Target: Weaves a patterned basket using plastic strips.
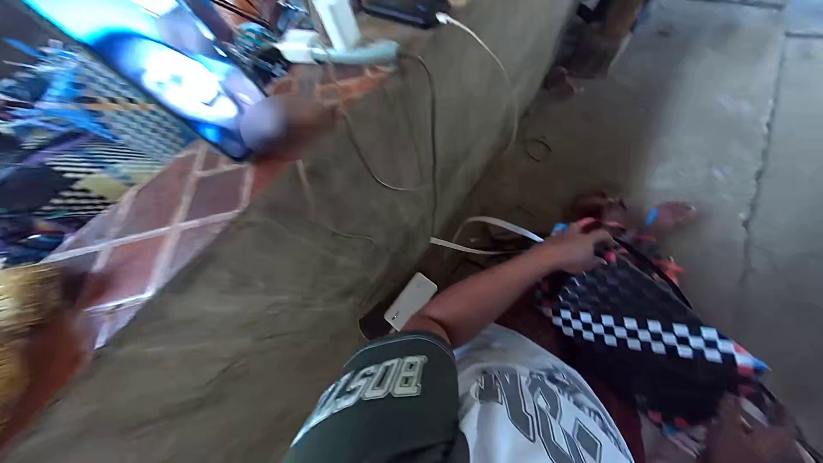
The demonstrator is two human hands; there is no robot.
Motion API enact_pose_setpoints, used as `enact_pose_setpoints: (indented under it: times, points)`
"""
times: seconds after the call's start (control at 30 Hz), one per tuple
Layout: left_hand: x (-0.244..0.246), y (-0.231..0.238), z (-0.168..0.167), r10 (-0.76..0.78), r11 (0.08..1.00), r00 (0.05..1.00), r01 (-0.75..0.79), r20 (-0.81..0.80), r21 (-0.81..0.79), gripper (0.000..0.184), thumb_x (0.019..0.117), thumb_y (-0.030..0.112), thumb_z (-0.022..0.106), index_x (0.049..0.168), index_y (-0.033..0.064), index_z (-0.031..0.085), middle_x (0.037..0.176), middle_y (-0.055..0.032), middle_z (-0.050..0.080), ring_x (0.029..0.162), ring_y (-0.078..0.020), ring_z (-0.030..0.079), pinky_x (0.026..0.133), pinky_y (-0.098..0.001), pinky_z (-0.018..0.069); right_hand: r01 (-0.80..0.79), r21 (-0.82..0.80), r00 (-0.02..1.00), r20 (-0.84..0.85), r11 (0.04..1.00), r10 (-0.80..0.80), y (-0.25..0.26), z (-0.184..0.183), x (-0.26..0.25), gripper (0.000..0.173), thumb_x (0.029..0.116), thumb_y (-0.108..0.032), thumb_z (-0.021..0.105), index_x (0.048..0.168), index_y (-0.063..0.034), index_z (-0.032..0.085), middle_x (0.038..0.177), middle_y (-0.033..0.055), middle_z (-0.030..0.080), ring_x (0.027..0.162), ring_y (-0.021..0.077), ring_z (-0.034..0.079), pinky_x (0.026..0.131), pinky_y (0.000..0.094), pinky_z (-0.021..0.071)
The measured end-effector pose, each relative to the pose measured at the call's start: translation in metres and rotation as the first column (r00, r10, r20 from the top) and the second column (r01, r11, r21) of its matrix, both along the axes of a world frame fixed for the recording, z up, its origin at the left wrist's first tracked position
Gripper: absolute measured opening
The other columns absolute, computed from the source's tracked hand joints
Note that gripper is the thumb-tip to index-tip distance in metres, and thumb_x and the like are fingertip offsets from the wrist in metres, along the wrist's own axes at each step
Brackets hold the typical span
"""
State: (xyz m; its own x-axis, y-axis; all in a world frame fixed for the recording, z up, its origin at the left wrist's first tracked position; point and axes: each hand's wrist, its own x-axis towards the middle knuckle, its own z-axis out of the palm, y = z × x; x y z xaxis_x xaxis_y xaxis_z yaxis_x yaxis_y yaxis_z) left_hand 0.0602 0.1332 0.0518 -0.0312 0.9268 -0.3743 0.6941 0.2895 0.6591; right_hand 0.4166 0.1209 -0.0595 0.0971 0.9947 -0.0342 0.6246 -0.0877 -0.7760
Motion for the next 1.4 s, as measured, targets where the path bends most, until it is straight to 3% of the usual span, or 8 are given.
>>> enact_pose_setpoints:
  times: [0.17,0.33,0.43,0.67,0.8,0.97,1.2,1.4]
  points:
    - [0.021,0.002,-0.015,0.122,0.987,0.972,-0.141,0.203,0.081,0.045,0.1037,0.033,0.064,0.145,0.0159,0.055,0.145,-0.0280,0.050,0.124,-0.0430,0.058,0.100,-0.0595,0.0506,0.037,-0.228,0.844,-0.515,0.973,-0.153,-0.021,-0.031,-0.014,0.058,0.1089,-0.030,0.042,0.160,-0.0097,0.021,0.149,0.0136,0.046,0.126,0.0173,0.057,0.102,0.0397,0.0520]
    - [0.025,0.012,-0.017,0.092,0.725,0.843,-0.422,0.530,0.545,0.022,0.1031,0.014,0.059,0.114,-0.0003,0.072,0.129,-0.0201,0.063,0.129,-0.0296,0.055,0.110,-0.0447,0.0448,0.148,0.239,0.902,-0.430,0.960,-0.032,0.015,0.033,-0.008,0.082,0.0986,-0.019,0.058,0.161,0.0041,0.010,0.165,0.0249,0.022,0.150,0.0230,0.034,0.120,0.0319,0.0355]
    - [0.028,0.016,-0.017,0.046,0.717,0.601,-0.576,0.798,0.392,0.023,0.1054,0.019,0.052,0.119,0.0041,0.063,0.141,-0.0124,0.058,0.124,-0.0200,0.060,0.099,-0.0403,0.0554,0.031,0.555,0.987,-0.151,0.831,0.064,0.041,0.092,0.011,0.090,0.0900,-0.032,0.067,0.156,0.0121,0.025,0.158,0.0375,0.025,0.148,0.0380,0.030,0.121,0.0400,0.0313]
    - [0.047,-0.017,-0.068,0.280,0.807,0.075,-0.558,0.957,-0.193,0.040,0.1013,0.009,0.030,0.137,0.0140,0.048,0.108,-0.0092,0.069,0.088,-0.0222,0.069,0.071,-0.0409,0.0589,-0.347,0.524,0.915,0.007,0.778,0.403,0.060,0.175,0.019,0.085,0.0843,-0.035,0.075,0.155,-0.0060,0.039,0.164,0.0144,0.033,0.147,0.0206,0.039,0.117,0.0398,0.0409]
    - [0.043,-0.051,-0.086,0.402,0.841,0.263,-0.484,0.877,-0.241,0.045,0.0971,0.002,0.031,0.141,0.0046,0.043,0.122,-0.0132,0.063,0.097,-0.0256,0.069,0.077,-0.0461,0.0612,-0.399,0.530,0.907,0.112,0.748,0.405,0.066,0.164,-0.002,0.071,0.0798,-0.030,0.079,0.141,-0.0004,0.057,0.158,0.0199,0.041,0.148,0.0318,0.036,0.119,0.0480,0.0369]
    - [0.005,-0.076,-0.093,0.199,0.973,0.946,-0.222,0.256,0.064,0.032,0.1021,0.006,0.052,0.132,0.0010,0.063,0.132,-0.0162,0.065,0.121,-0.0244,0.064,0.105,-0.0438,0.0519,-0.528,0.350,0.849,0.187,0.774,0.495,0.063,0.146,-0.029,0.066,0.0813,-0.020,0.083,0.141,-0.0031,0.060,0.148,0.0210,0.052,0.136,0.0346,0.052,0.108,0.0537,0.0482]
    - [0.024,-0.075,-0.003,-0.046,0.604,0.963,-0.184,0.265,0.775,0.027,0.1042,0.012,0.048,0.108,-0.0029,0.070,0.078,-0.0036,0.067,0.064,-0.0034,0.061,0.060,-0.0211,0.0549,-0.677,0.191,0.735,0.220,0.710,0.642,0.056,0.151,-0.071,0.065,0.0907,-0.020,0.078,0.149,-0.0096,0.053,0.146,0.0178,0.056,0.125,0.0329,0.061,0.102,0.0528,0.0523]
    - [0.068,-0.022,0.059,-0.314,0.300,0.948,0.146,-0.047,0.943,0.024,0.1023,0.014,0.054,0.107,0.0035,0.075,0.112,-0.0130,0.071,0.109,-0.0199,0.067,0.096,-0.0373,0.0556,-0.728,0.078,0.667,0.312,0.681,0.677,0.044,0.189,-0.115,0.053,0.0909,-0.018,0.076,0.140,-0.0025,0.060,0.138,0.0207,0.061,0.125,0.0355,0.061,0.104,0.0540,0.0490]
